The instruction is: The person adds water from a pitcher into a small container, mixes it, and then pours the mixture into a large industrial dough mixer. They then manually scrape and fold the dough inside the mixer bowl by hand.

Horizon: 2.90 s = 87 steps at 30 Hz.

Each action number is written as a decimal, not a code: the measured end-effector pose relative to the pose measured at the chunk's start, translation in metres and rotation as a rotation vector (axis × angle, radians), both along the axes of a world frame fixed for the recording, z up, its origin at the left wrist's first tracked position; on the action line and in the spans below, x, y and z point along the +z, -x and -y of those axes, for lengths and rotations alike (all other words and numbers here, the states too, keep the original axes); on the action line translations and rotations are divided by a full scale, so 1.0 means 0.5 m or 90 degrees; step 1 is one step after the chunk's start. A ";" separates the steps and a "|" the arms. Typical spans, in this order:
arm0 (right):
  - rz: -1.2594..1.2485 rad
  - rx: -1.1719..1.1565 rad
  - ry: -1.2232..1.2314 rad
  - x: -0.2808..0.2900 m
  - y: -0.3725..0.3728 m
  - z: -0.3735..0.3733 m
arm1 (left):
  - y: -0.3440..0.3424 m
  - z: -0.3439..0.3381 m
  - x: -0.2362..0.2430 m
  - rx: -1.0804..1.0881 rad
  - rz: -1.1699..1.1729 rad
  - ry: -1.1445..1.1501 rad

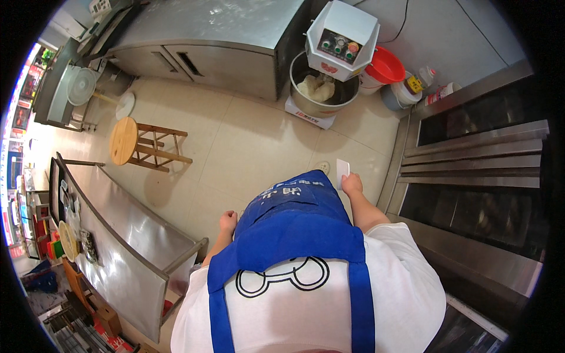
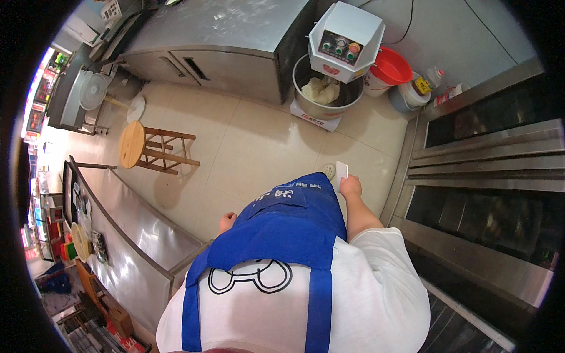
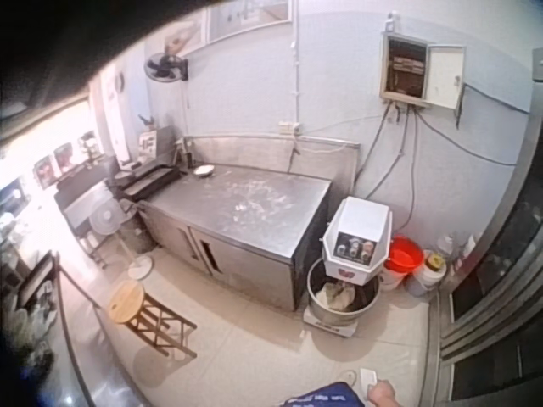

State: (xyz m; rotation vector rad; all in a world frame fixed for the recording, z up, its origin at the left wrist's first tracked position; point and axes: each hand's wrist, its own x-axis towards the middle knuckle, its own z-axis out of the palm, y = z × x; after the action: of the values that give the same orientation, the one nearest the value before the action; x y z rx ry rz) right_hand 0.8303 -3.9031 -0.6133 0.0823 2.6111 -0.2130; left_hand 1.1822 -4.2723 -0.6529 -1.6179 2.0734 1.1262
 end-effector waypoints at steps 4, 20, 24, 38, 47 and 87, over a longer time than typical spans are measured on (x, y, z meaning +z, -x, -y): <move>-0.003 -0.011 0.002 -0.001 -0.004 -0.007 | 0.011 0.000 0.013 -0.014 -0.004 -0.001; -0.003 -0.042 0.016 -0.013 -0.040 -0.036 | 0.038 0.021 -0.001 -0.070 -0.011 -0.002; 0.021 -0.024 0.005 -0.022 -0.033 -0.026 | 0.029 0.024 -0.002 -0.075 0.002 -0.013; 0.029 0.004 -0.003 -0.020 -0.001 0.018 | 0.014 0.024 0.001 -0.041 0.011 0.011; 0.019 0.008 -0.018 0.011 0.004 0.038 | -0.011 0.016 -0.030 -0.019 -0.003 -0.009; 0.052 -0.006 -0.024 -0.004 -0.001 0.008 | 0.026 0.006 0.005 -0.030 0.003 0.016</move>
State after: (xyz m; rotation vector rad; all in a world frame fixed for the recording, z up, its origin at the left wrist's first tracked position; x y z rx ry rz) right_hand 0.8308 -3.9073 -0.6154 0.1135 2.5340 -0.1611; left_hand 1.1694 -4.2753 -0.6503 -1.5735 2.1195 1.0829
